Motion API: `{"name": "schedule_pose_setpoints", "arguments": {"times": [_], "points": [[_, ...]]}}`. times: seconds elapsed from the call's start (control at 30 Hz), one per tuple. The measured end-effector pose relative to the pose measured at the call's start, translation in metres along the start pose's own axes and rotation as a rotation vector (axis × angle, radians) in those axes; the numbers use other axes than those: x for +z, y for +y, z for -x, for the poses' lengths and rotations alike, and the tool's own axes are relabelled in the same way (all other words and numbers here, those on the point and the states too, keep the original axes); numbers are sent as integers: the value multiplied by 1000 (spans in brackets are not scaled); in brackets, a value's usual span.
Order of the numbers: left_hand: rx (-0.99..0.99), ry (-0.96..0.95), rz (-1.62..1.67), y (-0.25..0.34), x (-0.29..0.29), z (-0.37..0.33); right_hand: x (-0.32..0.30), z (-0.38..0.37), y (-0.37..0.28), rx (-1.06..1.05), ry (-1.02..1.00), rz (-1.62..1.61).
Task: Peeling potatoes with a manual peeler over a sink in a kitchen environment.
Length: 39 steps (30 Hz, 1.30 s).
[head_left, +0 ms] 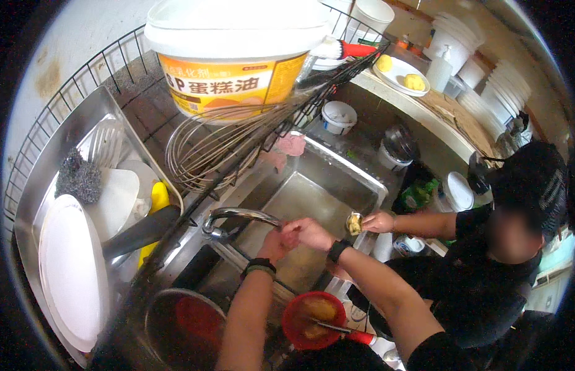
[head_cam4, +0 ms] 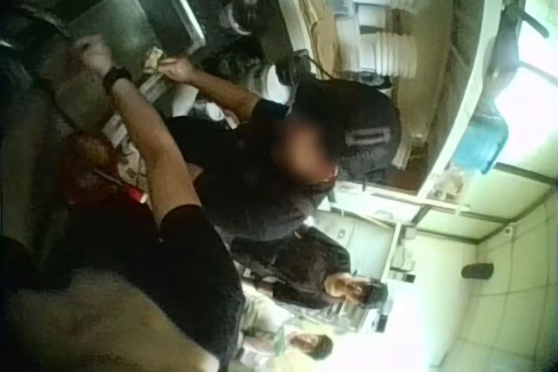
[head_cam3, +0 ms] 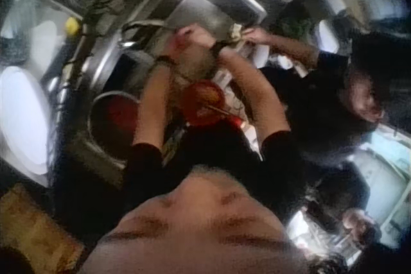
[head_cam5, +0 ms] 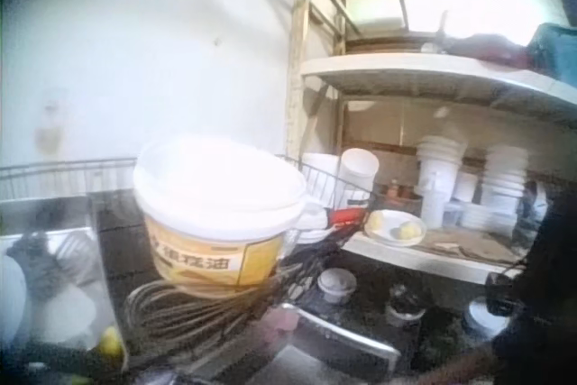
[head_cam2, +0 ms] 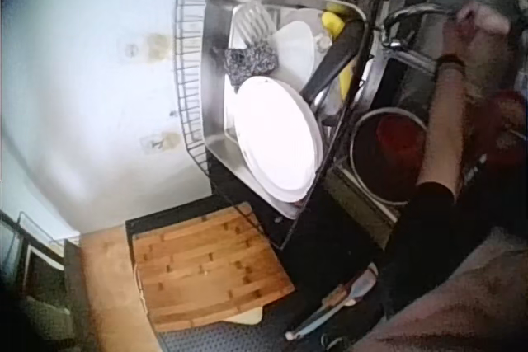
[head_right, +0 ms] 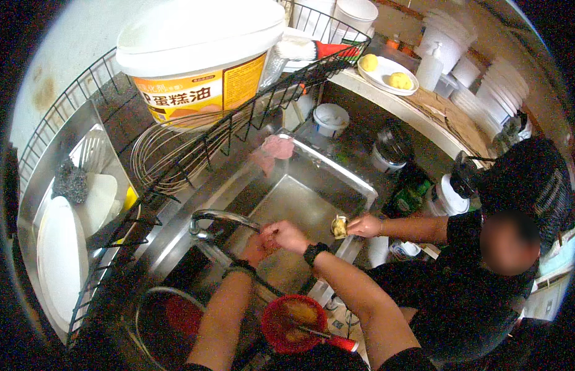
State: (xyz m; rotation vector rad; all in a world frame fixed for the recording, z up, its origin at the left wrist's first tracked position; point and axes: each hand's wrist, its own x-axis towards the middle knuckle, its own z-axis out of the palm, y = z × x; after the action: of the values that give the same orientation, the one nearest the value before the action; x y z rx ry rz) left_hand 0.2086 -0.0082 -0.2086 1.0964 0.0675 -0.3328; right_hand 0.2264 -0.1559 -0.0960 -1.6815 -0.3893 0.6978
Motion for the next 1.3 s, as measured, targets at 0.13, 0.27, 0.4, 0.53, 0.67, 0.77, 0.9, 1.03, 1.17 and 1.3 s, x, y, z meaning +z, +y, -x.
{"name": "schedule_pose_setpoints", "arguments": {"times": [0.13,0.27,0.4,0.53,0.67,0.77,0.9,1.03,1.17,1.3], "points": [[405,-122,-917,39,28,14,-19,19,-4,-32,153,248],[179,-39,-810,51,32,27,-13,33,-35,26,175,446],[50,-92,-139,39,31,22,-20,43,-49,73,268,431],[122,-76,-34,5,-4,16,-17,56,-78,274,340,-250],[-70,2,-40,20,19,11,-34,102,-109,201,398,-523],[272,-109,-517,12,9,12,-48,119,-132,167,457,-538],[-47,-21,-129,-3,-14,-6,-86,143,-164,133,638,-632],[148,85,-273,-28,-18,-13,-121,165,-201,53,925,-723],[309,48,-586,-12,15,0,-150,185,-222,18,1167,-709],[46,31,59,-21,5,0,-182,179,-235,-66,1122,-611]]}}
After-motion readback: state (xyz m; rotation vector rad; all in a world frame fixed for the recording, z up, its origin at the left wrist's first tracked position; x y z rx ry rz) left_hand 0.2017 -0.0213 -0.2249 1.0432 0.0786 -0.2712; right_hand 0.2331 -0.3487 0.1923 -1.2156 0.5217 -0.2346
